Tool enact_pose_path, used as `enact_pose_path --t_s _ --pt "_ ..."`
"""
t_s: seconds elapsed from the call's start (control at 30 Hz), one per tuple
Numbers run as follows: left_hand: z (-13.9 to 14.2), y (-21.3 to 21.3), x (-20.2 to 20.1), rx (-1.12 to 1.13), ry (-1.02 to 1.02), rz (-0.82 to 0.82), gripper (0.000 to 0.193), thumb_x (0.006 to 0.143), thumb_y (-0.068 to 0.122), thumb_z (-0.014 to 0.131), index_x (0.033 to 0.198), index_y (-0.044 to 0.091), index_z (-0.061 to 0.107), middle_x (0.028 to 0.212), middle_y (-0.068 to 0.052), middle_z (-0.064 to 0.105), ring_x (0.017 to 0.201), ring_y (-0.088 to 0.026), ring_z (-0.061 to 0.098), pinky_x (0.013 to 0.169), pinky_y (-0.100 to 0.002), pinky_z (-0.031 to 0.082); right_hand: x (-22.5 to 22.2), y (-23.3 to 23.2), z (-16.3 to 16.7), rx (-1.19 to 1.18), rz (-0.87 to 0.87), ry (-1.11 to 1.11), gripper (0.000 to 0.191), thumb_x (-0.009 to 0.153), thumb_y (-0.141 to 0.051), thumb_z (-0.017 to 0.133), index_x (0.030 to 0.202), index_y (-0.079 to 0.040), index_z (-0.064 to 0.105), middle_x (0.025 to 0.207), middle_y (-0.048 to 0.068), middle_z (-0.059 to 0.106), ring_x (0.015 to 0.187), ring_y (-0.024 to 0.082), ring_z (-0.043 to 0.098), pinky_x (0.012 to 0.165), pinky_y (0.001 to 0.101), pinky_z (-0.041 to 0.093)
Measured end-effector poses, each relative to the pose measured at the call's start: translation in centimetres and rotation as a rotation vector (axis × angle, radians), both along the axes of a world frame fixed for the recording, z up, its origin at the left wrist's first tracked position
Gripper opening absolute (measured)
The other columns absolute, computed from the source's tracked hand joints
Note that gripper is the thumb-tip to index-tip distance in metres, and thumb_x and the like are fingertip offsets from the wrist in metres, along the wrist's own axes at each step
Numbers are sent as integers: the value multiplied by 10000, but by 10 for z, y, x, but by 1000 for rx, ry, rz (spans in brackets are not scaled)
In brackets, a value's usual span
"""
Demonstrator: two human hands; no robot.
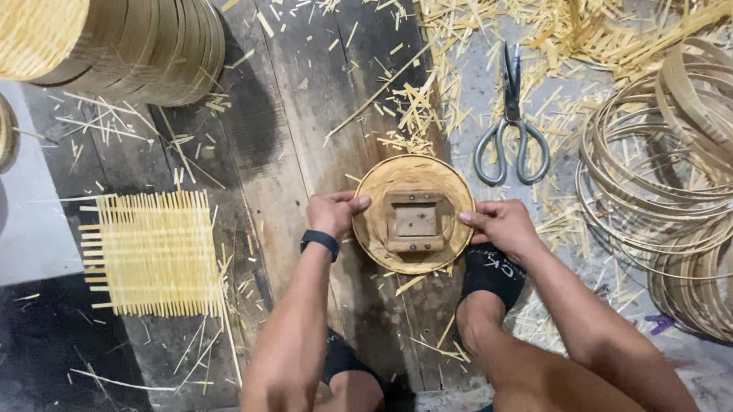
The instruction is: The person sits on the floor of a bamboo workshop assembling steamer baskets. They trim protruding bamboo strips with scissors, press a woven bamboo mat into a round rim, tap a wooden block to seat the mat, and stack the finished steamer baskets on a pile.
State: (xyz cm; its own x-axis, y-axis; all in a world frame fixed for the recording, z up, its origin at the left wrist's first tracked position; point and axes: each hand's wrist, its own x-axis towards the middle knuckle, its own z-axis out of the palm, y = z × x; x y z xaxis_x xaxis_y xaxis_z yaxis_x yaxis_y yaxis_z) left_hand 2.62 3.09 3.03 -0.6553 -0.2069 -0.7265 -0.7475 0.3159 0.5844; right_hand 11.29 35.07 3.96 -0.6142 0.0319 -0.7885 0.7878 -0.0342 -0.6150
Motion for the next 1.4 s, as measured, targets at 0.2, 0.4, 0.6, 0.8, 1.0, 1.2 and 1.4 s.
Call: enact_pose_path --t_s 0.2,0.4,0.6,0.8,1.0,1.2,1.4 --pt "21 7 8 -34 157 34 398 798 218 855 1119 -7 790 988 -108 796 845 -152 725 825 -303 576 -4 -2 21 -1 -52 102 250 942 -181 767 1047 46 779 908 111 735 727 146 691 642 293 578" --pt "20 18 86 1028 -116 570 393 949 183 661 1287 -14 627 1207 -135 729 1067 -245 712 956 -416 578 2 -14 53 -287 -39 -67 318 948 -207 675 1129 50 720 972 102 789 792 162 765 711 341 649" --pt "-1 30 138 1023 -125 573 270 1048 157 622 1270 5 601 1136 -97 690 1065 -264 683 992 -505 569 9 -17 44 -157 -55 -53 272 966 -161 715 1051 96 697 932 135 735 771 215 718 693 378 649" --pt "1 50 161 816 -100 599 222 1022 135 595 1206 22 649 1144 -93 738 1049 -246 711 977 -457 556 27 -11 21 -140 -104 -42 166 942 -97 712 940 69 702 885 164 734 742 212 738 648 342 667" --pt "-13 73 161 574 -120 676 246 996 120 605 1207 15 674 1130 -96 742 976 -240 728 879 -427 607 37 -26 -1 25 -123 7 137 946 -85 696 912 47 706 826 146 743 688 211 737 547 328 625" --pt "20 40 127 435 139 396 249 985 84 670 1213 -12 689 1095 -98 739 924 -186 708 832 -380 597 11 -35 55 290 47 308 628 896 -287 773 1356 69 537 1191 181 722 1111 286 716 951 426 573" --pt "106 22 78 170 481 -108 402 914 149 736 1286 8 679 1008 -95 762 865 -126 684 783 -311 568 -39 -55 144 719 513 837 1423 468 -523 974 1530 65 231 1453 285 374 1352 432 404 1120 537 372"
